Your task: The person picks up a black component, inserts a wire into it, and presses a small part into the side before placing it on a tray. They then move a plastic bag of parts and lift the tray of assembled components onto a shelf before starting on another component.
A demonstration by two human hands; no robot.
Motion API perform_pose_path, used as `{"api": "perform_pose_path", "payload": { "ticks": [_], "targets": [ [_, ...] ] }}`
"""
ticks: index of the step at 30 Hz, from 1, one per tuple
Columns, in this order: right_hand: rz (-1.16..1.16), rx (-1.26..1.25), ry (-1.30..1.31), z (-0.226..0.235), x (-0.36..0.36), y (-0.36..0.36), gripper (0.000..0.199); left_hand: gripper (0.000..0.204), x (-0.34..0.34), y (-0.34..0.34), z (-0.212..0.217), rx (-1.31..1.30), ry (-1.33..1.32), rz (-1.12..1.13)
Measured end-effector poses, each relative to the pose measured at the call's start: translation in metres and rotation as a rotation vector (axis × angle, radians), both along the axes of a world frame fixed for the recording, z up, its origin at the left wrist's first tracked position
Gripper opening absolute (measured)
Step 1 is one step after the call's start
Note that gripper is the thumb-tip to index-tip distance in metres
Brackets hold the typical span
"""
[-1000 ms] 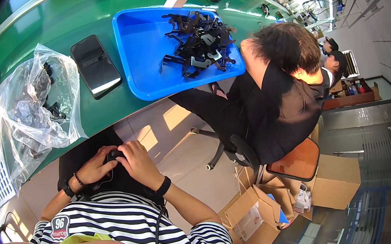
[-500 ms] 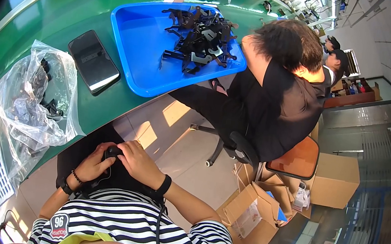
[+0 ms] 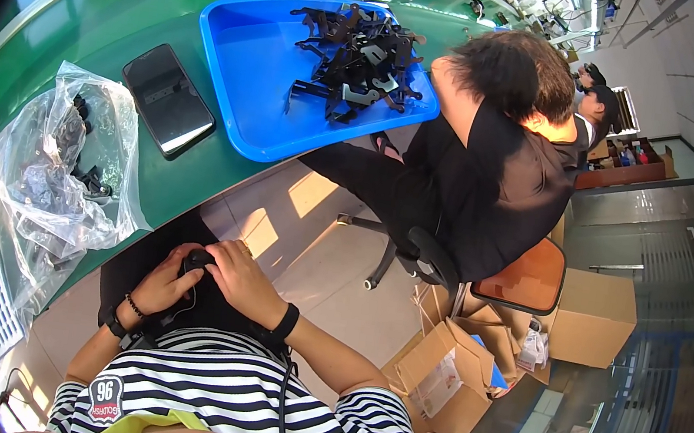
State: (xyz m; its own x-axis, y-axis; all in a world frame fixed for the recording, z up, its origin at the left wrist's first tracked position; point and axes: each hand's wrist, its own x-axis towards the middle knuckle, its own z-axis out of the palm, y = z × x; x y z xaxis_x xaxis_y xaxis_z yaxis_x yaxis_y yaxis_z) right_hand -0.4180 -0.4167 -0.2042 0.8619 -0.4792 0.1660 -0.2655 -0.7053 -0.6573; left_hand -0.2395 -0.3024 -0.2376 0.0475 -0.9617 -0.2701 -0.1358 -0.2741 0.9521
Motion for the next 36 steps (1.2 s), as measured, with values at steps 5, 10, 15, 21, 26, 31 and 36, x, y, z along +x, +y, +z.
{"api": "perform_pose_path", "payload": {
  "ticks": [5, 10, 15, 21, 26, 31, 36],
  "targets": [
    [0.090, 0.195, 0.010, 0.009, -0.003, -0.014, 0.031, 0.051, 0.003, 0.007, -0.001, 0.036, 0.063, -0.066],
    [0.021, 0.262, -0.110, 0.058, 0.001, -0.044, 0.022, 0.049, 0.017, 0.016, 0.045, 0.304, 0.716, -0.016],
    [0.094, 0.156, -0.233, 0.089, 0.020, -0.067, 0.012, 0.048, 0.034, 0.025, 0.113, 0.216, 1.075, 0.158],
    [0.153, 0.060, -0.246, 0.096, 0.056, -0.073, 0.009, 0.050, 0.051, 0.018, 0.145, 0.175, 1.208, 0.088],
    [0.185, 0.090, -0.271, 0.092, 0.045, -0.092, 0.010, 0.052, 0.038, 0.005, 0.161, 0.176, 1.070, 0.100],
    [0.183, 0.059, -0.303, 0.093, 0.048, -0.104, 0.010, 0.054, 0.043, -0.002, 0.187, 0.193, 0.792, 0.123],
    [0.239, 0.043, -0.373, 0.093, 0.050, -0.100, 0.009, 0.054, 0.040, -0.006, 0.198, 0.171, 0.603, 0.162]
  ]
}}
